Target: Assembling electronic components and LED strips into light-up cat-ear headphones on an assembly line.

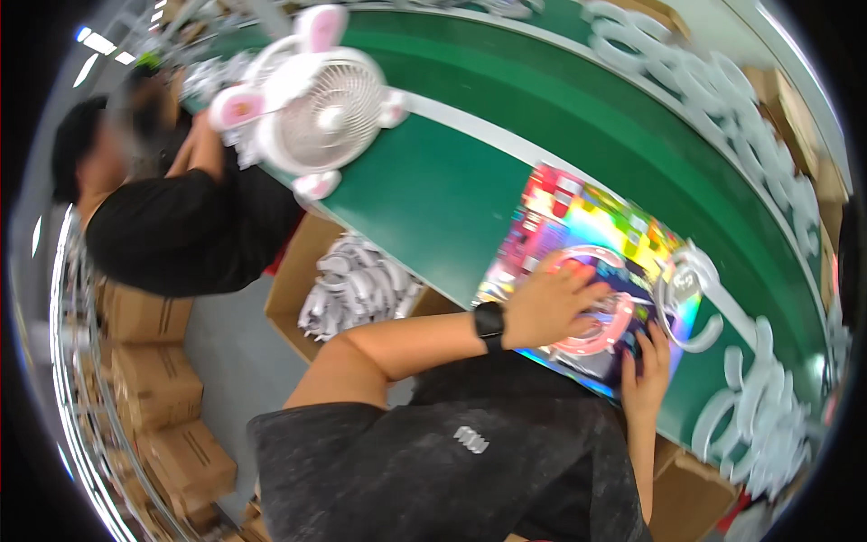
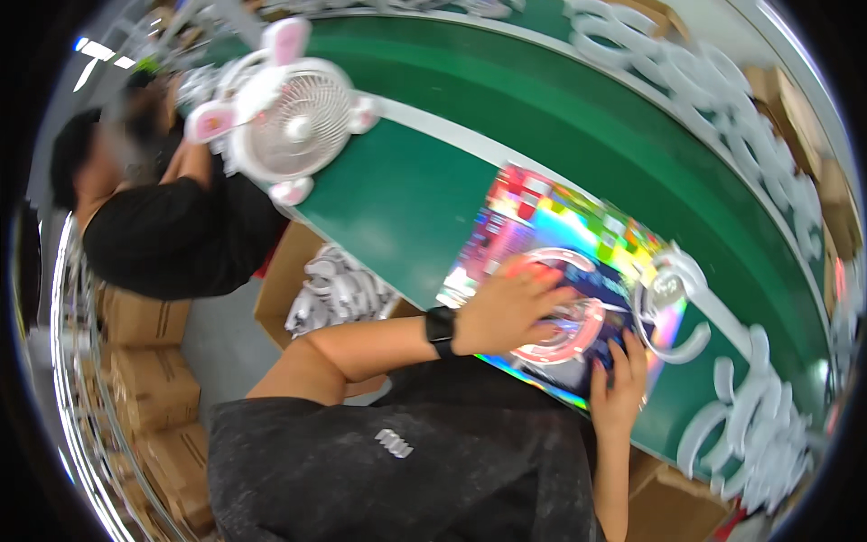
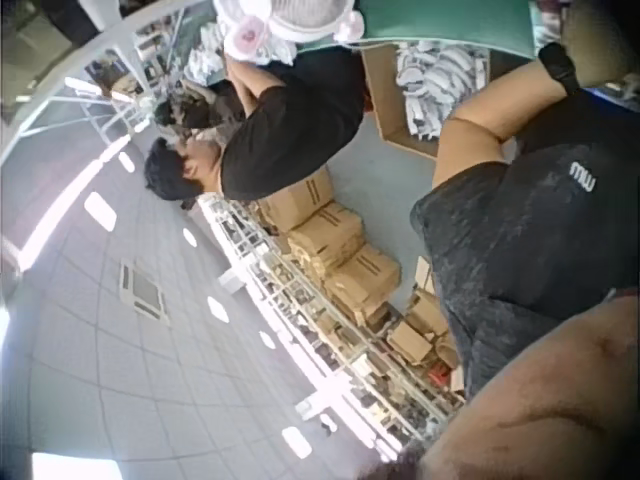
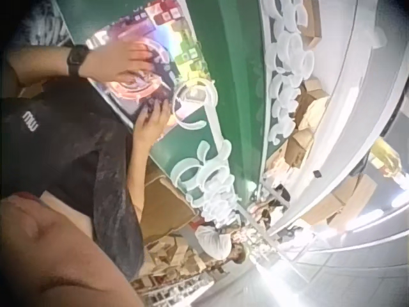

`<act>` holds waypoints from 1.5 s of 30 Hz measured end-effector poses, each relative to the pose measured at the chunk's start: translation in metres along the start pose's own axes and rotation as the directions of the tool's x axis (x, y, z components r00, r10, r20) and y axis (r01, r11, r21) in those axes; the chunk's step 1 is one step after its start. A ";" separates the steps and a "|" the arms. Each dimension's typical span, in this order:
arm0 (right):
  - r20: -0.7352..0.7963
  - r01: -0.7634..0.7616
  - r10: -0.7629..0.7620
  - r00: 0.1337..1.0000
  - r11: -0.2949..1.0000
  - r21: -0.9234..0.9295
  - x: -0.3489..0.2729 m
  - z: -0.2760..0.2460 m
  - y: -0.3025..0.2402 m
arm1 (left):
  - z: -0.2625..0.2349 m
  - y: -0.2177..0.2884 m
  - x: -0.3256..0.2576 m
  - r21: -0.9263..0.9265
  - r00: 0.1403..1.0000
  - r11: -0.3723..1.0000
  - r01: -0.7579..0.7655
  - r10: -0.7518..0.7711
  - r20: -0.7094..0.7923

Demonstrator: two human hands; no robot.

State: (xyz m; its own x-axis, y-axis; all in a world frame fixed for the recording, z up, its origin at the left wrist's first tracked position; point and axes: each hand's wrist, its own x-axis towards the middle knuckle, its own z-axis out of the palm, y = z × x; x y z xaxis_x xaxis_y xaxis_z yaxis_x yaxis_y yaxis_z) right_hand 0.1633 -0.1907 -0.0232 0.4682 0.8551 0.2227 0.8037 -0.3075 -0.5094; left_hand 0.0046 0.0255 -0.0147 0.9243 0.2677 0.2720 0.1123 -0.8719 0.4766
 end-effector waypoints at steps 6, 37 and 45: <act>-0.073 -0.160 0.184 0.980 0.954 0.253 0.009 0.006 -0.012 | -0.007 0.012 -0.014 0.028 0.994 0.994 0.107 -0.106 -0.011; -0.008 -0.099 0.113 0.994 0.901 0.422 0.015 0.030 -0.042 | -0.011 0.031 0.009 0.173 0.981 0.970 -0.169 0.149 0.121; -0.017 -0.129 0.143 0.990 0.934 0.333 0.018 0.031 -0.049 | -0.009 0.019 0.015 0.033 0.961 0.984 -0.172 0.161 0.224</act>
State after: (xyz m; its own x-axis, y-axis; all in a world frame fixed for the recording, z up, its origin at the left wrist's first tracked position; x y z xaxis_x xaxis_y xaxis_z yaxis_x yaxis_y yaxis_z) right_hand 0.1210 -0.1469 -0.0196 0.5846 0.7950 0.1619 0.5681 -0.2587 -0.7812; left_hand 0.0175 0.0170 0.0056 0.9882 0.0253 0.1509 -0.0368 -0.9179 0.3950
